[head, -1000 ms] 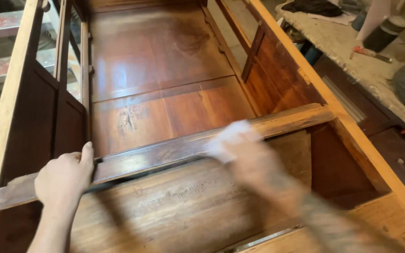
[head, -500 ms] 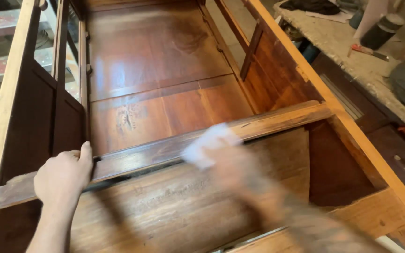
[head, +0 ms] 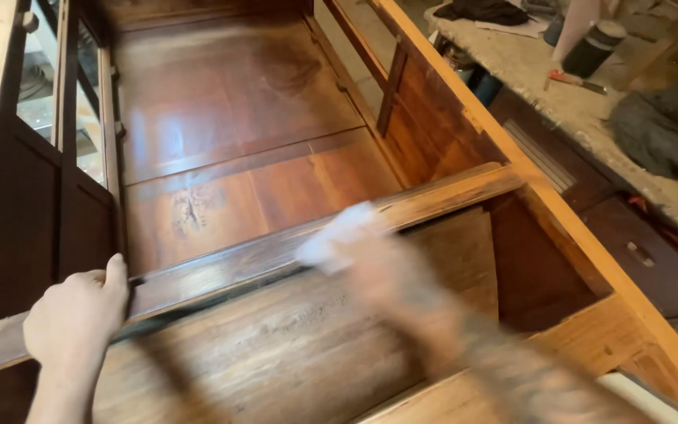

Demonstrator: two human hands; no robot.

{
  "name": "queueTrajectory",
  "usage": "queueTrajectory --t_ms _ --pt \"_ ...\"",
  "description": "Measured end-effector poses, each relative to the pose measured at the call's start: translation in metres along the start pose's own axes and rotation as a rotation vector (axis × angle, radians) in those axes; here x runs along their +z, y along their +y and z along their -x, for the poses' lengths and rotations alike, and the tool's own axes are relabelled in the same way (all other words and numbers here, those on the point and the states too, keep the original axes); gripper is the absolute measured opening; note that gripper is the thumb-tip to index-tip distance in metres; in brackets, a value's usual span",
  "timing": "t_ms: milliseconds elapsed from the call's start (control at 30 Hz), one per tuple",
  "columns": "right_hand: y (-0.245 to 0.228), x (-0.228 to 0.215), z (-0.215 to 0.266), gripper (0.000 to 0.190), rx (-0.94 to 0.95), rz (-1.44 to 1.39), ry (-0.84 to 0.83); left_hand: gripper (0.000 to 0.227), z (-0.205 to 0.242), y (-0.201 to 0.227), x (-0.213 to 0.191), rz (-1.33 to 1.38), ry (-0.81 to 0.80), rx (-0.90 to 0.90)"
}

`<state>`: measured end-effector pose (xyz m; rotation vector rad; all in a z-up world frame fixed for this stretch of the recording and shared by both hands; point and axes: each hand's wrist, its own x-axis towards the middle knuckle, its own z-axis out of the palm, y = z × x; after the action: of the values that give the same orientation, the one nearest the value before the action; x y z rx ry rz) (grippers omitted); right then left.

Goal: Sanding and wiping down the wooden frame of a cabinet in a workshop

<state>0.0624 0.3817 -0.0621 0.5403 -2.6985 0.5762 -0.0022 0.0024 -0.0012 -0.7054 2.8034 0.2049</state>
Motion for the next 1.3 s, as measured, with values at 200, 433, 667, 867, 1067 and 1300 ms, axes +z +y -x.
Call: queueTrajectory --t_ms 200,433,667,867,1067,1300 --pt "0.14 -0.098 0.049 0.04 -0.001 0.093 0.251 0.069 -0.002 0.004 0.002 -0.011 0.046 0.036" --pt "-0.041 0.009 -0.017 0.046 -0.289 0.055 -0.037 0.07 0.001 0.001 -0.002 0.012 0.067 0.056" --pt "0.153 -0.096 0.061 0.06 -0.165 -0.034 0.092 0.069 0.001 0.005 -0.002 0.019 0.048 0.029" --pt "0.031 -0.003 0.029 0.046 -0.309 -0.095 0.139 0.067 0.001 0.001 0.001 0.013 0.063 0.027" --pt "-0.084 -0.016 -0.005 0.039 -0.258 -0.606 -0.034 0.065 0.01 0.0 -0.009 -0.061 0.03 0.122" --pt "-0.036 -0.13 0.093 0.039 1.349 -0.751 0.373 0.057 0.01 0.048 0.073 -0.321 0.574 0.897"
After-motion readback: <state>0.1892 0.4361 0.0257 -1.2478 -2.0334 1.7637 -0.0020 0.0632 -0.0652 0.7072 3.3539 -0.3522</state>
